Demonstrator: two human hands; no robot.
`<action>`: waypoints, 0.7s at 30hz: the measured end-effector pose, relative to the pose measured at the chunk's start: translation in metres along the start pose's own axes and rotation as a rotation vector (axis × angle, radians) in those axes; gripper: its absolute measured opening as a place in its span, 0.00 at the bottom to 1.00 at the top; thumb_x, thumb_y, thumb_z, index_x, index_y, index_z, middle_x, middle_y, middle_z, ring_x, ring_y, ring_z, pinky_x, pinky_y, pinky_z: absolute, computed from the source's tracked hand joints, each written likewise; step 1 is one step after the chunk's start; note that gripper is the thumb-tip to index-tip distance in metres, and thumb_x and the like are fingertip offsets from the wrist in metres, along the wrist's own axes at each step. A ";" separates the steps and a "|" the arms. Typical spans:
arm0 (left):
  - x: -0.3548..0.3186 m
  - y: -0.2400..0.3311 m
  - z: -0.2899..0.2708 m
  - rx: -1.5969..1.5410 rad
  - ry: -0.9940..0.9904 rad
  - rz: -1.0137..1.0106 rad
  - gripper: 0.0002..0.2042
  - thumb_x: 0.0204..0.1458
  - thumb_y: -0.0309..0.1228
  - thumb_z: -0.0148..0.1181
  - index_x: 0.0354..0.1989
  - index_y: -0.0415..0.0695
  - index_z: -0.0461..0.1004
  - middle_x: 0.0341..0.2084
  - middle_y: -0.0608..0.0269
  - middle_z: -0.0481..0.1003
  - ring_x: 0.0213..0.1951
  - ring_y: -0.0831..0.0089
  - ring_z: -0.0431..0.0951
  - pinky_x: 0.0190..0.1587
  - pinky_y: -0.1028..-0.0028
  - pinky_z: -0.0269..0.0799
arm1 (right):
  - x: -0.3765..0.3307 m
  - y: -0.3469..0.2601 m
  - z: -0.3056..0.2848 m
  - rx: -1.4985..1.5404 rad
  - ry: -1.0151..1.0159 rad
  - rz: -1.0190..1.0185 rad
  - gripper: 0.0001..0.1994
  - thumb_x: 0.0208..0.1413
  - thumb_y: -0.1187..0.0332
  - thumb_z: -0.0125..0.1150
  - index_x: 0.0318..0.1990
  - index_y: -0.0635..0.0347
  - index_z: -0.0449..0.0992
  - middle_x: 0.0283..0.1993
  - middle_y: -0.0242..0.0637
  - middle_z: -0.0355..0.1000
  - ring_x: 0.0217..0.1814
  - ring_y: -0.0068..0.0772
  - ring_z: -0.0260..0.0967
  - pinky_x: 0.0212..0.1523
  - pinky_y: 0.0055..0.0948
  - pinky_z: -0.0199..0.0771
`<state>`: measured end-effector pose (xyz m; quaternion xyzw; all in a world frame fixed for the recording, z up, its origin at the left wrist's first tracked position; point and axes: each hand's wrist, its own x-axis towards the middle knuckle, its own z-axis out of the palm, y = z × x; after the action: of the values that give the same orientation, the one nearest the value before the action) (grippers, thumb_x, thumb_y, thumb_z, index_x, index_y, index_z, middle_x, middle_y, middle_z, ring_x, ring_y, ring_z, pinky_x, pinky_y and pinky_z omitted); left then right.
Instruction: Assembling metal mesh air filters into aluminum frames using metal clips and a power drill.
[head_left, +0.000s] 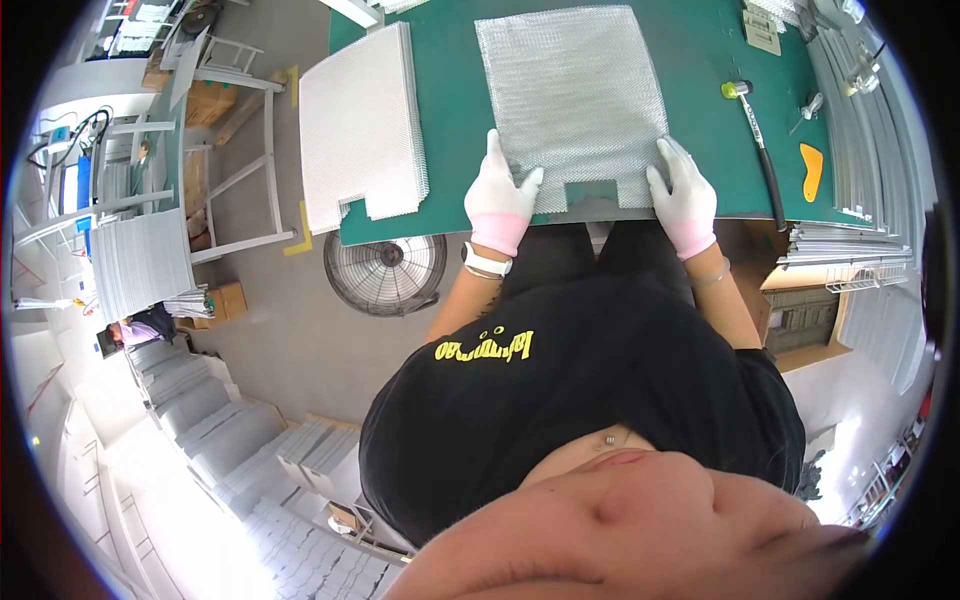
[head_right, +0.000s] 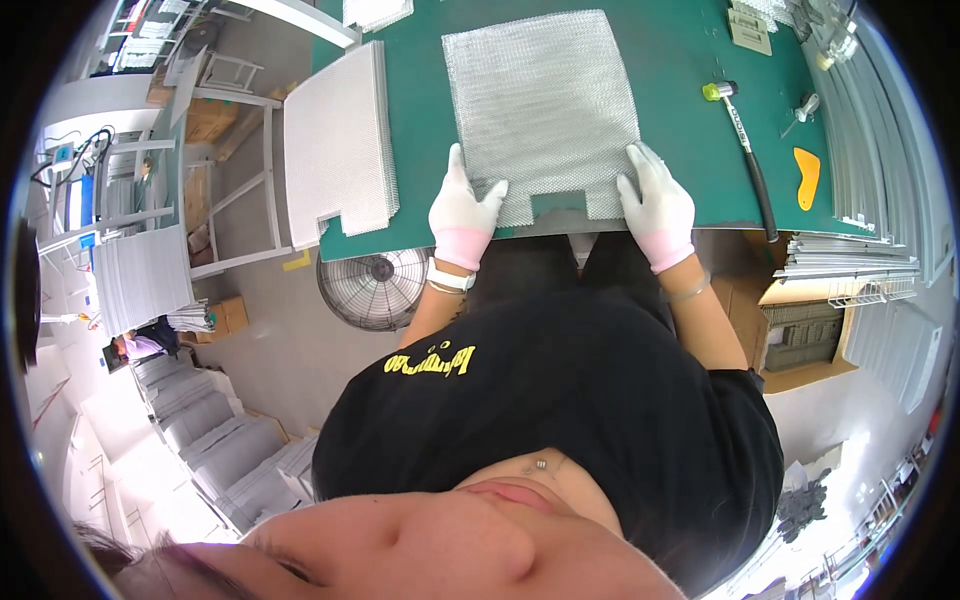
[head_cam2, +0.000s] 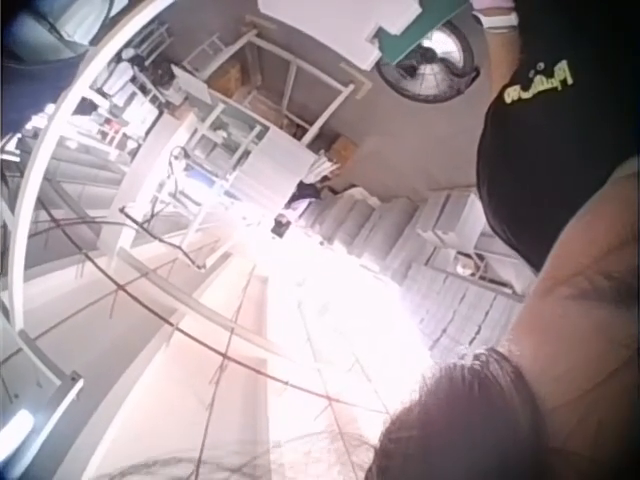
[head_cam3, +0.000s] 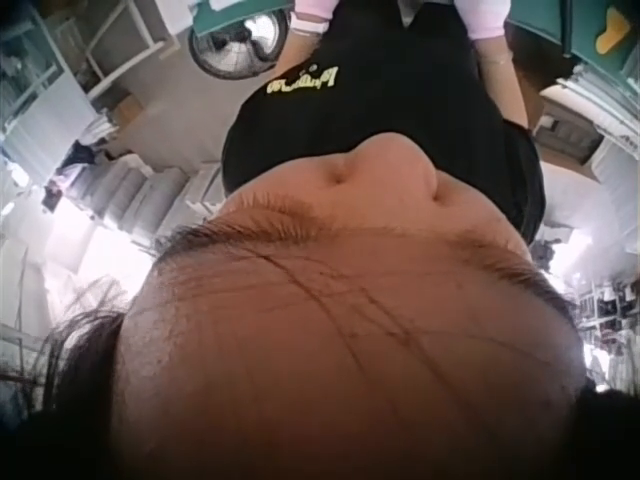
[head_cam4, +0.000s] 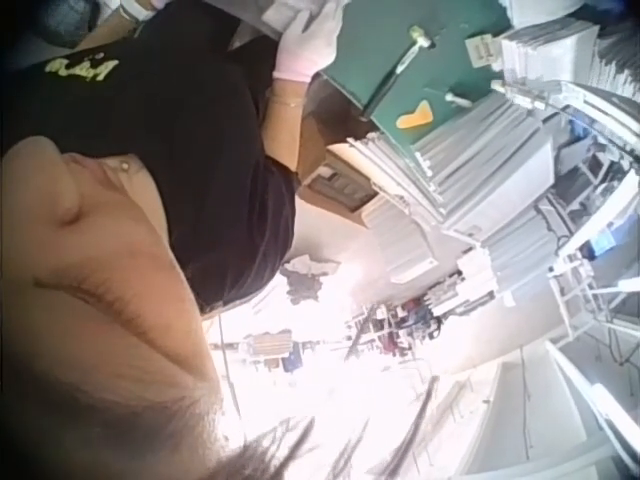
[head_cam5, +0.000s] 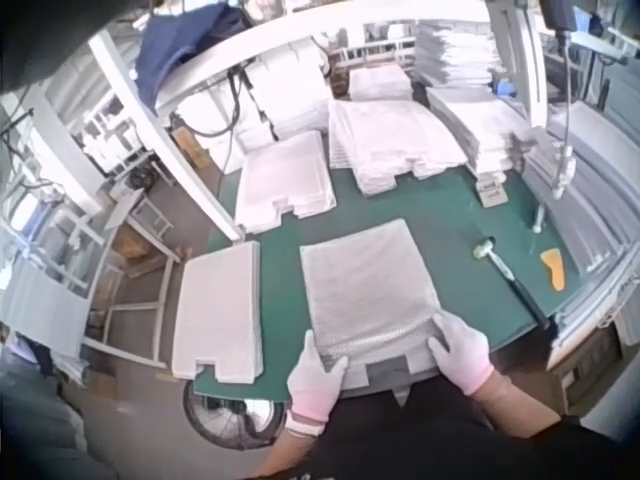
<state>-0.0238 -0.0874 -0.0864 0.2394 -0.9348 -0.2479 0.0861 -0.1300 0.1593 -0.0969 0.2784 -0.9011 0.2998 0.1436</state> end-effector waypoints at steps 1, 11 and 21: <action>0.000 0.000 0.000 -0.001 0.002 0.002 0.44 0.48 0.46 0.68 0.67 0.33 0.54 0.54 0.42 0.71 0.51 0.52 0.76 0.50 0.65 0.74 | 0.001 0.000 -0.001 -0.001 0.003 -0.001 0.18 0.55 0.65 0.63 0.53 0.57 0.74 0.55 0.44 0.74 0.54 0.43 0.74 0.52 0.34 0.75; 0.017 -0.012 -0.001 0.172 0.033 0.059 0.46 0.41 0.47 0.71 0.67 0.37 0.57 0.62 0.46 0.63 0.61 0.50 0.65 0.59 0.57 0.64 | 0.016 -0.003 -0.017 -0.187 -0.236 0.059 0.23 0.51 0.62 0.64 0.55 0.57 0.74 0.59 0.46 0.68 0.57 0.49 0.68 0.57 0.43 0.68; 0.026 -0.025 0.008 -0.024 0.032 0.275 0.37 0.42 0.46 0.68 0.62 0.41 0.66 0.64 0.44 0.60 0.67 0.46 0.55 0.67 0.50 0.48 | 0.008 0.010 -0.003 -0.105 -0.175 -0.065 0.25 0.50 0.64 0.63 0.58 0.57 0.71 0.63 0.51 0.63 0.67 0.56 0.56 0.69 0.51 0.51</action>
<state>-0.0390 -0.1159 -0.1050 0.1120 -0.9543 -0.2410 0.1371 -0.1422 0.1641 -0.0960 0.3249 -0.9151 0.2220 0.0884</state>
